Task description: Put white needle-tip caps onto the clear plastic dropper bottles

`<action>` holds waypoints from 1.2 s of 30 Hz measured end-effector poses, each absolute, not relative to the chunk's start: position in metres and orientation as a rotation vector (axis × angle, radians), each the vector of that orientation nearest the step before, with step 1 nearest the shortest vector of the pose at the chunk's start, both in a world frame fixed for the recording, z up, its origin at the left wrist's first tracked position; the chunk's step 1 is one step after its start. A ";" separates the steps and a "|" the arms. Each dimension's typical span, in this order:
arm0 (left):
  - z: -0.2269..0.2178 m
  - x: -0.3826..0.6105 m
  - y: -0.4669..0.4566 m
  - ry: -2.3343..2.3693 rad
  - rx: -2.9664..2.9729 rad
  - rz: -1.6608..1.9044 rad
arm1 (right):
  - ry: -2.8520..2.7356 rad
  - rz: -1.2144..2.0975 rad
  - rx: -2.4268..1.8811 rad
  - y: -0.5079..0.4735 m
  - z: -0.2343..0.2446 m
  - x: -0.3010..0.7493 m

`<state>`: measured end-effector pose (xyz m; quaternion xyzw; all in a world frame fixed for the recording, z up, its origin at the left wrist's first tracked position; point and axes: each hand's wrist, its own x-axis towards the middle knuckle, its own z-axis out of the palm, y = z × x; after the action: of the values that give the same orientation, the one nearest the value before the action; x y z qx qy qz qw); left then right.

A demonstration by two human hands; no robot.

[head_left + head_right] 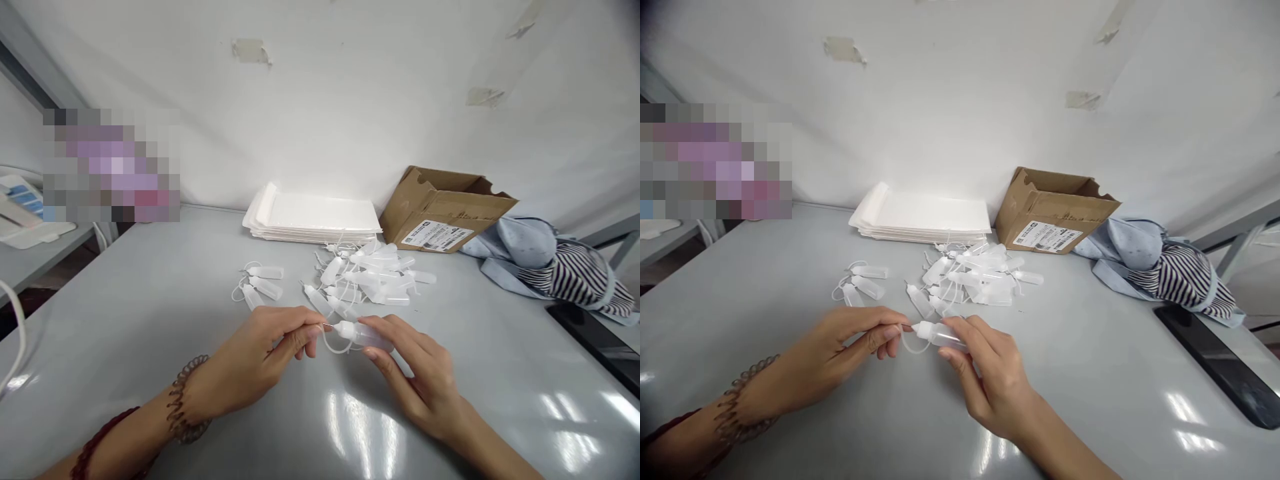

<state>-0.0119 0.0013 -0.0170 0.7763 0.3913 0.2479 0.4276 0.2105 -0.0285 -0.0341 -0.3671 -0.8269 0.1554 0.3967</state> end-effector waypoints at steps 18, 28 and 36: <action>-0.020 -0.015 -0.002 0.984 2.070 0.614 | -2.206 0.328 -1.001 -0.031 -0.032 0.214; -0.027 -0.018 0.001 0.953 2.300 0.438 | -2.344 0.469 -0.998 -0.028 -0.031 0.217; -0.034 -0.017 0.000 0.905 2.338 0.449 | -2.363 0.499 -1.014 -0.029 -0.034 0.216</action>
<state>-0.0169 -0.0002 -0.0338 0.8777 0.3399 0.1684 0.2927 0.2164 -0.0291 -0.0335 -0.3738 -0.8716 0.1840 0.2582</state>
